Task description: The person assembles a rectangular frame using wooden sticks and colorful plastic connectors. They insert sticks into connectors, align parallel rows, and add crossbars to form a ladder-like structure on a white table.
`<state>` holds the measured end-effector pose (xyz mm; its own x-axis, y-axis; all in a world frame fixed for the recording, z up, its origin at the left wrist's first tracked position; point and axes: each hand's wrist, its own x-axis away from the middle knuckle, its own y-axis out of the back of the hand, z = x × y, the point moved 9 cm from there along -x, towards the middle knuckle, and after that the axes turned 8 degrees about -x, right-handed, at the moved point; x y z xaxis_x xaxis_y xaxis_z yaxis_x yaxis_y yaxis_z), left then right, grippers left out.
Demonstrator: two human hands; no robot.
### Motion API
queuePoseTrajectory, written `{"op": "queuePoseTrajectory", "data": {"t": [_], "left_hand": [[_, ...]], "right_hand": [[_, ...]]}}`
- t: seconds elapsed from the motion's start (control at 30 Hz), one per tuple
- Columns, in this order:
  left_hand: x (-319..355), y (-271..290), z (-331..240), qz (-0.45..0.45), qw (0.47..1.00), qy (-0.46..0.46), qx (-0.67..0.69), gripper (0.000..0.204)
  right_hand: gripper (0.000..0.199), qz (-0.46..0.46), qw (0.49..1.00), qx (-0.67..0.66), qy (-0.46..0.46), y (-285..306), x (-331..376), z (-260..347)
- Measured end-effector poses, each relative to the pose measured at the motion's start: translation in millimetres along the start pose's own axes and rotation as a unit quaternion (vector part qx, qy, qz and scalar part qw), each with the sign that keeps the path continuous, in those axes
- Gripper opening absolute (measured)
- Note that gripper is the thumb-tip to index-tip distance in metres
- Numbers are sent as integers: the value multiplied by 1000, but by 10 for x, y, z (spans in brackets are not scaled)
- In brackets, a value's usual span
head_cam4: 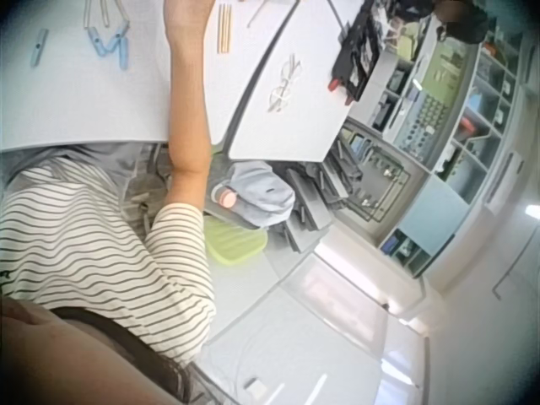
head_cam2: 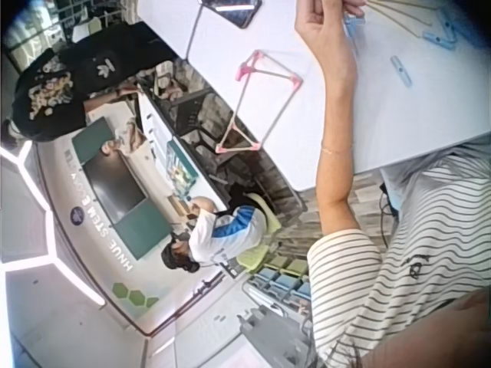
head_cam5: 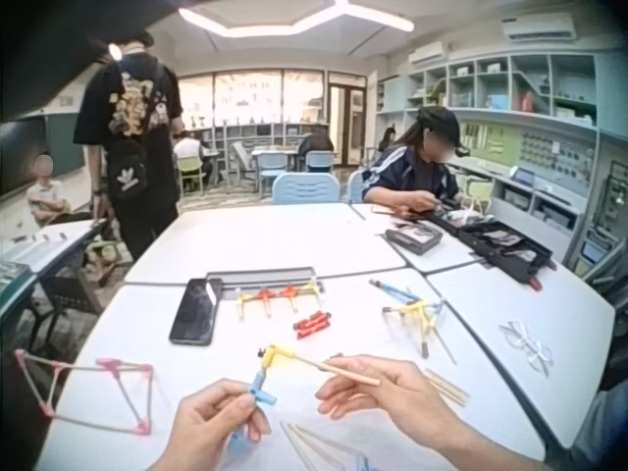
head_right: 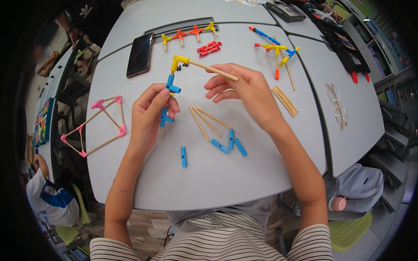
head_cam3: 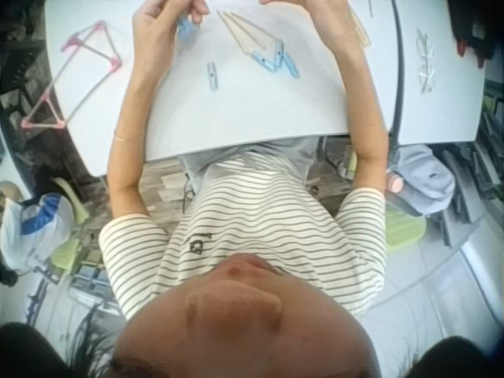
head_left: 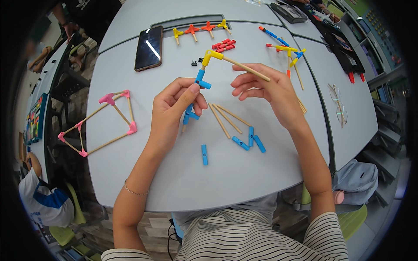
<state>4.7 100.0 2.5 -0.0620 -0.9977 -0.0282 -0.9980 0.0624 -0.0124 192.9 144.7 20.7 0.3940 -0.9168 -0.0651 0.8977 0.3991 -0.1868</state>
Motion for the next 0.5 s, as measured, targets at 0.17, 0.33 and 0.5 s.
{"op": "queuePoseTrajectory", "data": {"t": [0.17, 0.33, 0.5], "left_hand": [[18, -63, 44, 44, 998, 27, -21, 20], [47, -88, 5, 68, 993, 13, -91, 15], [46, -83, -16, 71, 989, -2, -127, 11]], "right_hand": [[49, 88, 992, -50, -74, -151, 75, 163], [39, 133, 983, 3, -130, -221, 160, 19], [34, 91, 980, -8, -175, -169, 145, -155]]}}
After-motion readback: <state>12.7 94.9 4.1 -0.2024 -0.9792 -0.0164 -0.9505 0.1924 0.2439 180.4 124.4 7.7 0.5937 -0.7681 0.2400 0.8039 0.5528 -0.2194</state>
